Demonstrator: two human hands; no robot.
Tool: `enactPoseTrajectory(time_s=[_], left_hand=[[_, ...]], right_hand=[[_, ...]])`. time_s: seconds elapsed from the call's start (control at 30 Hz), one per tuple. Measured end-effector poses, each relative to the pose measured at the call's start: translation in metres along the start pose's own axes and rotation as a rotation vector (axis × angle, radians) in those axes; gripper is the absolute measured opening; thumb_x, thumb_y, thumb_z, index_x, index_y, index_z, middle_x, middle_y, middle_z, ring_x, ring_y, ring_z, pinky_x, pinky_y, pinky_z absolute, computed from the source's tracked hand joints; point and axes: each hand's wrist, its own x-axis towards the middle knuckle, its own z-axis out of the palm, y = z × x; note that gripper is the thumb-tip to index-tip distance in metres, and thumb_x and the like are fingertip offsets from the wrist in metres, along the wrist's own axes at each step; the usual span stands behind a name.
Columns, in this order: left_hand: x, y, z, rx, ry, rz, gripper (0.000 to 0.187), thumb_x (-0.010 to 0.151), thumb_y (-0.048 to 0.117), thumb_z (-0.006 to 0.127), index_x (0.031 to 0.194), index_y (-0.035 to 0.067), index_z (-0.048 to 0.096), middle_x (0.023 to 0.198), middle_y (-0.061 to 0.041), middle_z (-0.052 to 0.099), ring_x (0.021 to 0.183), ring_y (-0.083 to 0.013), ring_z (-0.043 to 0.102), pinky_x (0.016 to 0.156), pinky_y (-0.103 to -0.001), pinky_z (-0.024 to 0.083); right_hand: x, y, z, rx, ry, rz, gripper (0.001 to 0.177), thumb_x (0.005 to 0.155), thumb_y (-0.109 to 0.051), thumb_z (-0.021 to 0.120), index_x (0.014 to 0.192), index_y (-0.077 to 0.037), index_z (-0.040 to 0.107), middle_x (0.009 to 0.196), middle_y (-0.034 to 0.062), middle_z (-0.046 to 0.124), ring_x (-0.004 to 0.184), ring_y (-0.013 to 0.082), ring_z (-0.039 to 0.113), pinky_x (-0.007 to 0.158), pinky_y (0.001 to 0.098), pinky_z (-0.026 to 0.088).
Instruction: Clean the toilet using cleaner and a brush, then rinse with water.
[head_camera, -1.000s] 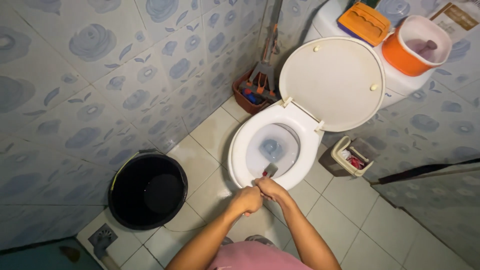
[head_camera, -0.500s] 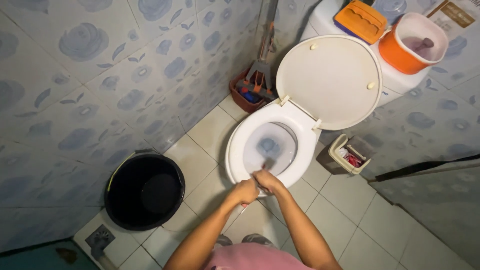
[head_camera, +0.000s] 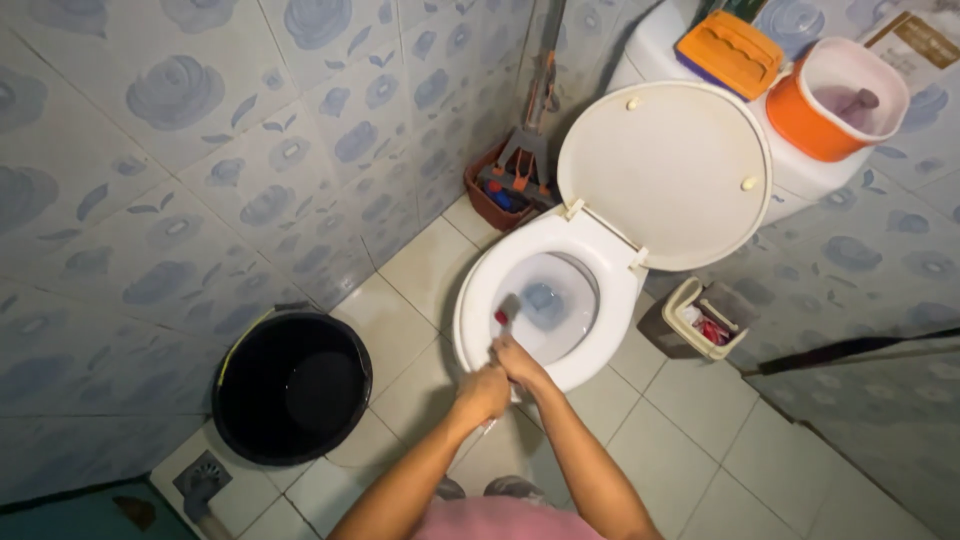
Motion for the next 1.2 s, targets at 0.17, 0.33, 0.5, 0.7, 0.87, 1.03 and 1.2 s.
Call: enactPoseTrajectory(time_s=[0.17,0.33,0.5,0.7,0.87,1.03,1.2], left_hand=[[-0.006,0.038,-0.114,-0.189,-0.732,-0.3,0.03,0.092,0.015,0.054,0.104,-0.004,0.075,0.089,-0.022,0.077,0.074,-0.0318,0.078,0.072,-0.04,0.061],[0.0,0.01,-0.055,0.063,-0.551,-0.211,0.045,0.086,0.012,0.063,0.13,0.005,0.061,0.112,-0.018,0.072,0.104,-0.0334,0.071,0.085,-0.046,0.057],[0.023,0.007,-0.056,0.125,-0.329,-0.25,0.038,0.097,0.012,0.049,0.134,0.009,0.059,0.103,-0.019,0.075,0.096,-0.0368,0.074,0.078,-0.047,0.06],[0.054,0.019,-0.04,0.068,-0.175,-0.17,0.04,0.098,0.014,0.048,0.137,0.007,0.056,0.094,-0.022,0.075,0.086,-0.0401,0.075,0.074,-0.052,0.059],[0.07,0.031,-0.002,-0.281,-0.174,-0.176,0.032,0.096,0.024,0.055,0.12,0.007,0.066,0.09,-0.024,0.074,0.079,-0.0417,0.072,0.071,-0.054,0.055],[0.053,0.059,0.01,-0.833,-0.355,-0.377,0.032,0.1,0.028,0.049,0.108,0.001,0.066,0.07,-0.018,0.07,0.047,-0.0317,0.066,0.042,-0.044,0.051],[0.034,0.06,-0.009,-0.96,-0.617,-0.433,0.035,0.103,0.03,0.046,0.106,0.0,0.065,0.055,-0.009,0.058,0.036,-0.0165,0.051,0.033,-0.035,0.035]], right_hand=[[-0.028,-0.018,-0.001,0.008,0.013,0.159,0.029,0.103,-0.025,0.045,0.105,0.0,0.06,0.078,0.0061,0.06,0.068,0.0156,0.054,0.061,0.0321,0.044],[-0.023,-0.076,0.003,0.208,-0.075,0.277,0.028,0.107,-0.028,0.041,0.113,-0.002,0.051,0.069,0.0049,0.053,0.049,0.0145,0.042,0.043,0.0328,0.034],[0.014,-0.08,-0.01,0.222,-0.04,0.191,0.018,0.101,-0.013,0.039,0.113,-0.006,0.051,0.064,0.0081,0.054,0.042,0.0174,0.045,0.038,0.034,0.037],[0.058,-0.038,-0.042,0.284,0.169,0.168,0.023,0.097,-0.008,0.043,0.119,-0.01,0.049,0.073,0.0103,0.056,0.053,0.0174,0.047,0.043,0.0354,0.036],[0.052,-0.005,-0.069,0.126,0.35,0.106,0.025,0.093,-0.007,0.052,0.118,-0.01,0.052,0.083,0.0111,0.06,0.068,0.0185,0.055,0.056,0.0354,0.045],[0.029,0.041,-0.085,-0.045,0.436,0.028,0.027,0.087,-0.005,0.059,0.114,-0.007,0.056,0.09,0.013,0.065,0.076,0.0197,0.062,0.066,0.0344,0.052],[-0.012,0.026,-0.084,0.004,0.294,0.267,0.018,0.088,-0.003,0.049,0.1,0.006,0.058,0.073,0.0152,0.065,0.055,0.0249,0.067,0.048,0.0397,0.053]])
